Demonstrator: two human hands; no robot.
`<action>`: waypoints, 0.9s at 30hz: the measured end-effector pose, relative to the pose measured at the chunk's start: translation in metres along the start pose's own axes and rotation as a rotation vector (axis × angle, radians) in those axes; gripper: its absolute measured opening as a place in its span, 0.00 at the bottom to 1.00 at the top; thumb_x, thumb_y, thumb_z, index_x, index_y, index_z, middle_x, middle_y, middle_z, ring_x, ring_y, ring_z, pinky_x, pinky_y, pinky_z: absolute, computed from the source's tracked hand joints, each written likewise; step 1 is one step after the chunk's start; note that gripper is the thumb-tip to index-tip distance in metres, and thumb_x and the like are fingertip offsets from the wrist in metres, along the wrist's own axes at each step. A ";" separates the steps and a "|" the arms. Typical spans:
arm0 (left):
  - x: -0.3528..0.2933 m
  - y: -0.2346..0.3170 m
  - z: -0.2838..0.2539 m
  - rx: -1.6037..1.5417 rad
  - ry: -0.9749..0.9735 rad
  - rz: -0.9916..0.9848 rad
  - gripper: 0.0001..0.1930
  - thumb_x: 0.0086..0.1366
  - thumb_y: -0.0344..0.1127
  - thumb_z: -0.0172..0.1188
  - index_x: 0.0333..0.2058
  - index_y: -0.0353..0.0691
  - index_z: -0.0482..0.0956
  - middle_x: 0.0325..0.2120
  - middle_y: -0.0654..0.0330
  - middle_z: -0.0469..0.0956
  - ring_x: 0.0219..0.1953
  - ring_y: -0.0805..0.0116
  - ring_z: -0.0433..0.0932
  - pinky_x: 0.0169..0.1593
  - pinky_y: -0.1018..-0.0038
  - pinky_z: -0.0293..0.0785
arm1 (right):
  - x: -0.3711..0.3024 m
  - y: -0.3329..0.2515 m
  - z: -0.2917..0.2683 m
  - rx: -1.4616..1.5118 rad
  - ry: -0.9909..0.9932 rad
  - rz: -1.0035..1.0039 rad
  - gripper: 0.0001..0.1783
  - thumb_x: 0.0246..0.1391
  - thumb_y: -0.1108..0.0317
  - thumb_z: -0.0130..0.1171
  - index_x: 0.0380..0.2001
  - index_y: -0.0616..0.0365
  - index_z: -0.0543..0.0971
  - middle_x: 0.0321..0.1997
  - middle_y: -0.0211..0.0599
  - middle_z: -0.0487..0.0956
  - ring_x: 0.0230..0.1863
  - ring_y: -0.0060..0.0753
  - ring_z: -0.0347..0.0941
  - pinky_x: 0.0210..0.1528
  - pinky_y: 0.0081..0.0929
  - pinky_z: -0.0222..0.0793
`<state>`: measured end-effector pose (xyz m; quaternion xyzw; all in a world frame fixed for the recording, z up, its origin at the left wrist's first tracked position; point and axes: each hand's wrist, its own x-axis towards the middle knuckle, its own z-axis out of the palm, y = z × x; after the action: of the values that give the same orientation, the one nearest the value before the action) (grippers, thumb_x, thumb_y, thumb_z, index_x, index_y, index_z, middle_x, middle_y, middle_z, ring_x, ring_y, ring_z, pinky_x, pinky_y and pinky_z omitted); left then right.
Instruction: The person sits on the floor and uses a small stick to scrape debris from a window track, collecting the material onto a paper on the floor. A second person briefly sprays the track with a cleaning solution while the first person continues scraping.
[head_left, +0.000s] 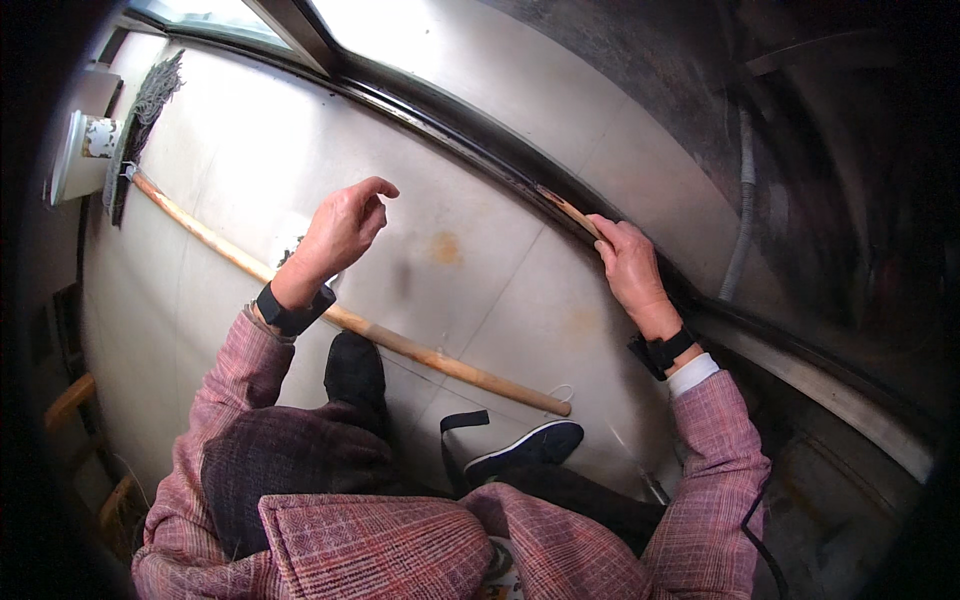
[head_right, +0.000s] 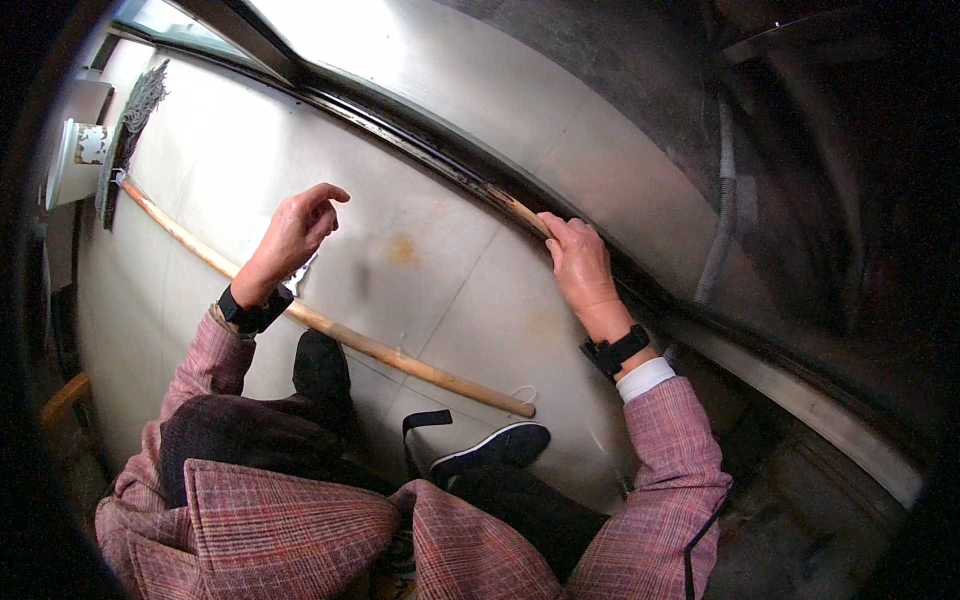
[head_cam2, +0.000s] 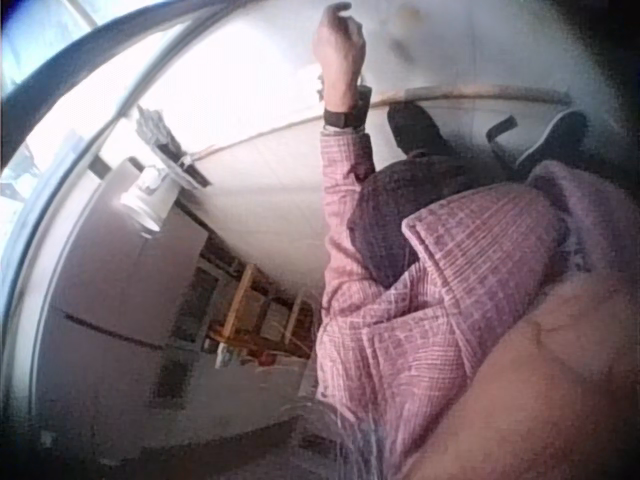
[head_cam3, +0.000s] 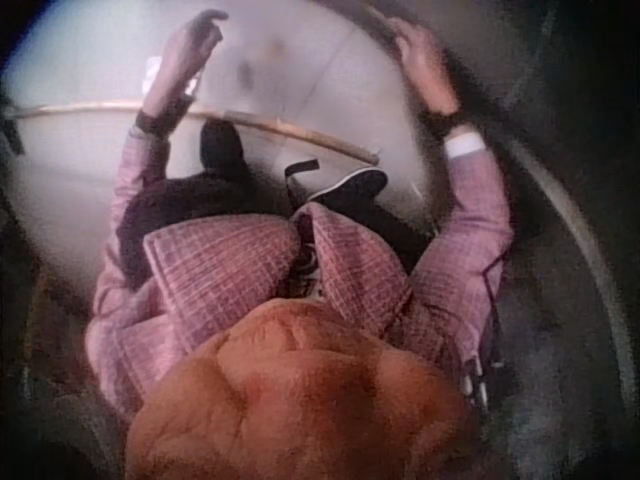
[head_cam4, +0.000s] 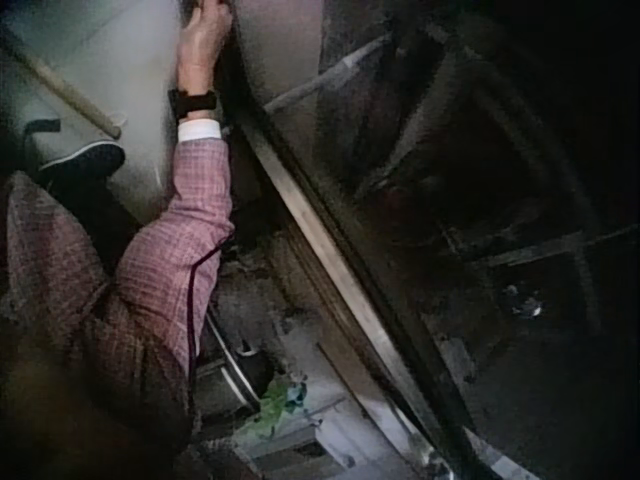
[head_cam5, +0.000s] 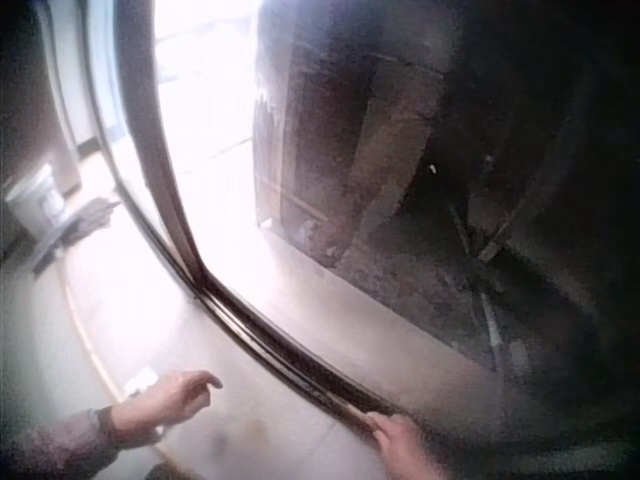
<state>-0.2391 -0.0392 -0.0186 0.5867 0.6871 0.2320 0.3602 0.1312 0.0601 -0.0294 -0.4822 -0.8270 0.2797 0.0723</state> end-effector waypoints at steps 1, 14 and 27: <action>0.001 0.001 0.000 0.002 -0.009 -0.003 0.12 0.59 0.24 0.51 0.42 0.35 0.77 0.18 0.54 0.74 0.22 0.60 0.75 0.31 0.66 0.72 | -0.001 0.002 0.001 -0.005 -0.009 -0.001 0.20 0.52 0.76 0.58 0.51 0.55 0.77 0.34 0.48 0.75 0.38 0.52 0.72 0.43 0.40 0.69; -0.002 -0.003 0.000 0.006 -0.001 -0.026 0.12 0.60 0.25 0.52 0.42 0.35 0.77 0.19 0.55 0.74 0.23 0.62 0.76 0.32 0.67 0.72 | 0.031 -0.034 0.020 -0.293 -0.005 -0.082 0.19 0.54 0.77 0.54 0.50 0.53 0.77 0.34 0.45 0.74 0.41 0.50 0.72 0.43 0.41 0.72; 0.000 -0.001 0.003 -0.054 -0.015 -0.014 0.12 0.60 0.22 0.50 0.43 0.34 0.76 0.18 0.57 0.72 0.22 0.67 0.73 0.31 0.71 0.72 | -0.041 0.001 -0.017 -0.396 -0.096 0.072 0.21 0.55 0.80 0.49 0.53 0.58 0.73 0.37 0.50 0.74 0.41 0.55 0.74 0.43 0.44 0.74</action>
<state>-0.2374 -0.0392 -0.0208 0.5737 0.6821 0.2435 0.3825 0.1597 0.0330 -0.0097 -0.5023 -0.8507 0.1366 -0.0736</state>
